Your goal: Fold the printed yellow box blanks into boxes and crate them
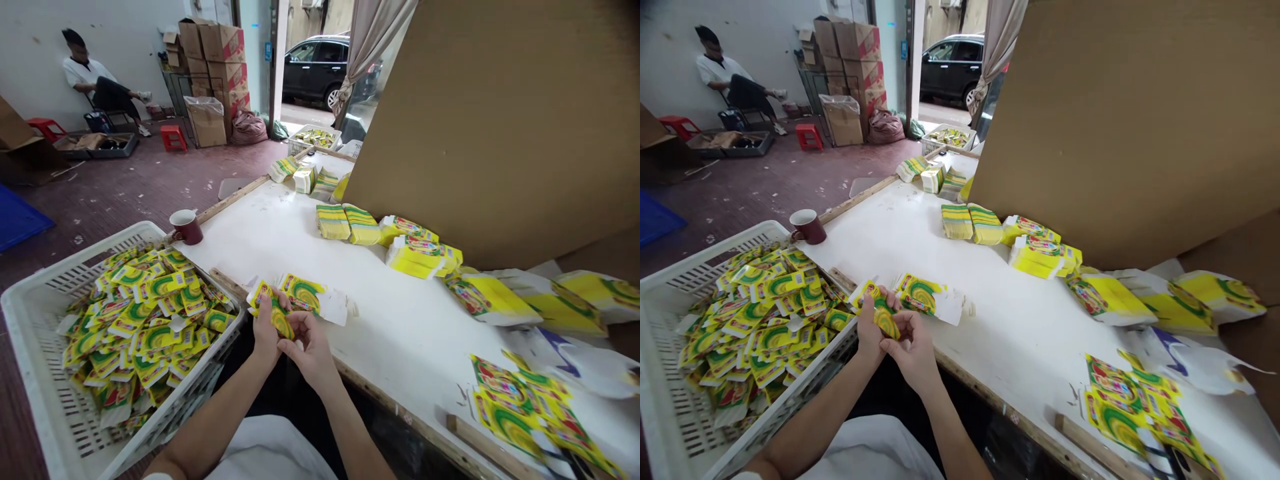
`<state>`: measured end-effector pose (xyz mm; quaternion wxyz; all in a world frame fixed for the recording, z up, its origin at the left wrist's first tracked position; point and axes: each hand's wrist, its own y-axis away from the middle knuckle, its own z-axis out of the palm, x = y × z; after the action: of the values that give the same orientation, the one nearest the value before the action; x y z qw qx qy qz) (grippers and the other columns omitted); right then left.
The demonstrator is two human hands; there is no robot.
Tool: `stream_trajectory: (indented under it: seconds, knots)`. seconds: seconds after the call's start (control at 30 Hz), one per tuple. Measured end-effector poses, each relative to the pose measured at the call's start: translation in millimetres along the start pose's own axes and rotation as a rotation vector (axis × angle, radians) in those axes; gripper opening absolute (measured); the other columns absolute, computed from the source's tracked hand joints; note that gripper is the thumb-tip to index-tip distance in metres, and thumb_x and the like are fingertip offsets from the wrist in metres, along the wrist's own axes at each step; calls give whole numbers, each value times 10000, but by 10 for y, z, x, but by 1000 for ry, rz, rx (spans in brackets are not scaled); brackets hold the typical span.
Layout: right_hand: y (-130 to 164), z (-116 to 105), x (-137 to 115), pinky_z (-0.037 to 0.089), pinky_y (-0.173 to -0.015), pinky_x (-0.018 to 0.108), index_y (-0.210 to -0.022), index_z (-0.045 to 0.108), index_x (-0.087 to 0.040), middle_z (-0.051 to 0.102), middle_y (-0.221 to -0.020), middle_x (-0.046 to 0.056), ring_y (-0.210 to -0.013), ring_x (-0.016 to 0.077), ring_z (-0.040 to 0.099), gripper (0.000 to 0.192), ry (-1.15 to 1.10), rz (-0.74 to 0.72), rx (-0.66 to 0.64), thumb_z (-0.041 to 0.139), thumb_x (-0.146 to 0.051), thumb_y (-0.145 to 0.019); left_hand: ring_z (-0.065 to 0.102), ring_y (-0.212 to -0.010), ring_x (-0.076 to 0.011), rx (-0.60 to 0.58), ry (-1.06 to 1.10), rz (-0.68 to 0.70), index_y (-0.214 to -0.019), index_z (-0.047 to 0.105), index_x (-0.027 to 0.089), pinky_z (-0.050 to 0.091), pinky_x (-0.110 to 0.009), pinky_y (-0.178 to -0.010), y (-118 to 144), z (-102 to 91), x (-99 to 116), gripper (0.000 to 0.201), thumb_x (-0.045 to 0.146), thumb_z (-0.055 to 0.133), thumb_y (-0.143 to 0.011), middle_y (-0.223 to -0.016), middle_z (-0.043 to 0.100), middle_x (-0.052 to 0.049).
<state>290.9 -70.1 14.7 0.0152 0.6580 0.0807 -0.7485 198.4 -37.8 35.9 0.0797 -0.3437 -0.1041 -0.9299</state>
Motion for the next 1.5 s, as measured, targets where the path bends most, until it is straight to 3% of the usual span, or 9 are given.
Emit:
stream_trajectory:
  seconds: [0.2, 0.37, 0.53, 0.63, 0.8, 0.97, 1.13, 1.23, 1.5]
  knots:
    - [-118, -237, -24, 540, -762, 304, -1022, 686, -217, 714, -946, 37, -855, 183, 672, 303, 34, -70, 109, 818, -309, -764, 643, -998, -191, -278, -258, 71, -1187, 663, 199, 531, -319, -925, 33, -281, -105, 626, 660, 750, -773, -1084, 677, -70]
    - [-134, -405, -84, 497, -605, 260, -830, 710, -217, 671, -742, -5, -662, 139, 607, 60, 326, -317, 173, 731, -246, -878, 688, -890, -201, -226, -564, 94, -933, 763, 158, 541, -319, -879, -88, -388, 106, 348, 495, 747, -846, -925, 750, -70]
    - [-116, -563, -210, 505, -867, 298, -1067, 752, -271, 727, -911, 2, -888, 146, 644, 261, 890, -711, 244, 647, -79, -923, 389, -1479, -354, -535, -964, 248, -1509, 467, 183, 308, -489, -1226, -152, -388, 585, 1015, 728, 759, -704, -1568, 446, -167]
    - [-47, -526, -248, 328, -1170, 402, -1116, 730, -300, 739, -988, -16, -1098, 164, 624, 322, 990, -811, 54, 581, -64, -956, 478, -1401, -390, -665, -1358, 170, -1500, 446, 157, 376, -528, -1173, -99, -311, 659, 1117, 542, 918, -564, -1510, 500, -201]
    - [50, -428, -144, 258, -1232, 585, -1574, 352, -299, 354, -1629, 114, -1524, 309, 312, 726, 560, -460, 305, 674, -383, -928, 693, -1080, -318, -676, -1405, 184, -1286, 556, 165, 555, -446, -936, 50, -274, 402, 581, 313, 760, -762, -1183, 704, -141]
    - [3, -413, -50, 579, -929, 558, -1607, 179, -254, 586, -1423, 194, -1161, 326, 681, 972, -325, 243, 127, 680, -617, -857, 612, -1286, -291, -800, -1322, 385, -1495, 346, 237, 505, -423, -1074, 114, -332, 255, 800, 219, 727, -792, -1444, 574, -136]
    - [-26, -331, -69, 496, -1090, 532, -1451, 498, -248, 686, -1269, 138, -1224, 286, 648, 795, -392, 104, 223, 779, -577, -784, 613, -1258, -323, -788, -1376, 497, -1557, 259, 254, 542, -449, -1006, 70, -382, 220, 852, 222, 695, -825, -1425, 556, -172]
    - [-9, -334, -134, 436, -1144, 558, -1299, 658, -247, 708, -1235, 122, -1231, 282, 645, 566, -362, 213, 33, 770, -516, -814, 612, -1228, -337, -878, -1377, 512, -1543, 281, 225, 554, -461, -970, 73, -408, 169, 860, 160, 671, -779, -1358, 564, -180]
    - [-37, -420, -31, 514, -1053, 553, -1300, 679, -285, 641, -1382, 129, -1244, 297, 643, 542, -319, 265, -126, 581, -657, -918, 613, -1174, -294, -913, -1375, 433, -1377, 408, 252, 551, -413, -948, 89, -410, 108, 698, 105, 621, -728, -1244, 556, -119]
